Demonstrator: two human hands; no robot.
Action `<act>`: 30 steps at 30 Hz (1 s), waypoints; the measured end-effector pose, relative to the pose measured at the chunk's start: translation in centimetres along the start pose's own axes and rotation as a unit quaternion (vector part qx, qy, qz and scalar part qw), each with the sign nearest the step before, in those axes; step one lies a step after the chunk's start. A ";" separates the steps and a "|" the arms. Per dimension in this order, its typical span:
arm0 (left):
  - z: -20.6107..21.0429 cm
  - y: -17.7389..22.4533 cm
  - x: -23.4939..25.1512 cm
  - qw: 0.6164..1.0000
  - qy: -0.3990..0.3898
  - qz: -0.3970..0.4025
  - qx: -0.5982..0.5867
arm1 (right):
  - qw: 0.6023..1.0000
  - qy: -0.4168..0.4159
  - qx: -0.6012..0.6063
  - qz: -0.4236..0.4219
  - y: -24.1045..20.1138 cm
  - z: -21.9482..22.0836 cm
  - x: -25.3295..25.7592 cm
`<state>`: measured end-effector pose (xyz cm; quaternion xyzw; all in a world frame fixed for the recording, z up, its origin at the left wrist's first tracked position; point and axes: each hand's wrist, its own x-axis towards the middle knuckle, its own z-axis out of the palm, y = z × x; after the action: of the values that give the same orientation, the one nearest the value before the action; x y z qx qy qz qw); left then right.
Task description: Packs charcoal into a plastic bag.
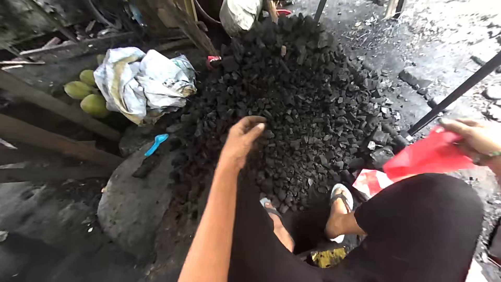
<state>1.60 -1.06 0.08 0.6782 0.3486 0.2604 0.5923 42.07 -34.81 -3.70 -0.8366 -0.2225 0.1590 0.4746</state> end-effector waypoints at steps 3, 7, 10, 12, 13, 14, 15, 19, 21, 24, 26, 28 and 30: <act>5.8 -0.1 0.5 0.993 -0.108 -0.027 -0.034 | 0.991 -0.124 0.043 -0.024 -6.4 5.6 0.1; 11.7 -1.0 -0.1 0.972 -0.219 -0.072 -0.031 | 0.957 -0.246 0.093 -0.119 -9.5 13.7 -1.0; 14.0 -2.3 -0.2 0.978 -0.205 -0.030 0.001 | 0.947 -0.253 0.176 -0.092 -10.2 19.4 -3.2; 14.2 -3.6 0.0 0.988 -0.142 -0.021 0.049 | 0.942 -0.255 0.213 -0.048 -10.0 22.2 -4.6; 13.8 -4.0 0.1 0.991 -0.101 -0.024 0.082 | 0.939 -0.260 0.225 -0.031 -9.7 23.2 -4.9; 12.9 -4.4 0.1 0.992 -0.068 -0.025 0.104 | 0.936 -0.259 0.239 -0.015 -9.5 23.9 -5.1; 11.8 -4.6 0.2 0.992 -0.042 -0.025 0.114 | 0.934 -0.250 0.254 -0.002 -9.6 24.1 -5.0; 6.2 -4.6 0.5 0.996 0.082 -0.043 -0.005 | 0.970 -0.191 0.131 -0.069 -9.0 20.3 -1.1; 4.7 -4.5 0.6 0.989 0.108 -0.056 -0.079 | 0.962 -0.216 -0.083 -0.144 -8.4 16.5 1.8; 4.9 -5.0 1.0 0.979 0.123 -0.060 -0.148 | 0.900 -0.218 -0.308 -0.220 -7.2 10.8 4.6; 4.8 -6.0 1.3 0.967 0.164 -0.068 -0.180 | 0.884 -0.180 -0.376 -0.213 -3.9 6.6 5.8; 4.1 -6.8 1.1 0.960 0.187 -0.085 -0.190 | 0.863 -0.191 -0.448 -0.134 0.4 3.5 5.5; 3.7 -7.2 0.7 0.960 0.185 -0.089 -0.192 | 0.806 -0.264 -0.530 0.017 2.1 3.1 1.7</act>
<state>3.69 -2.41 -7.69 0.4579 0.4543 0.3899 0.6573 42.56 -32.62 -7.13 -0.8875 -0.3745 0.2391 -0.1220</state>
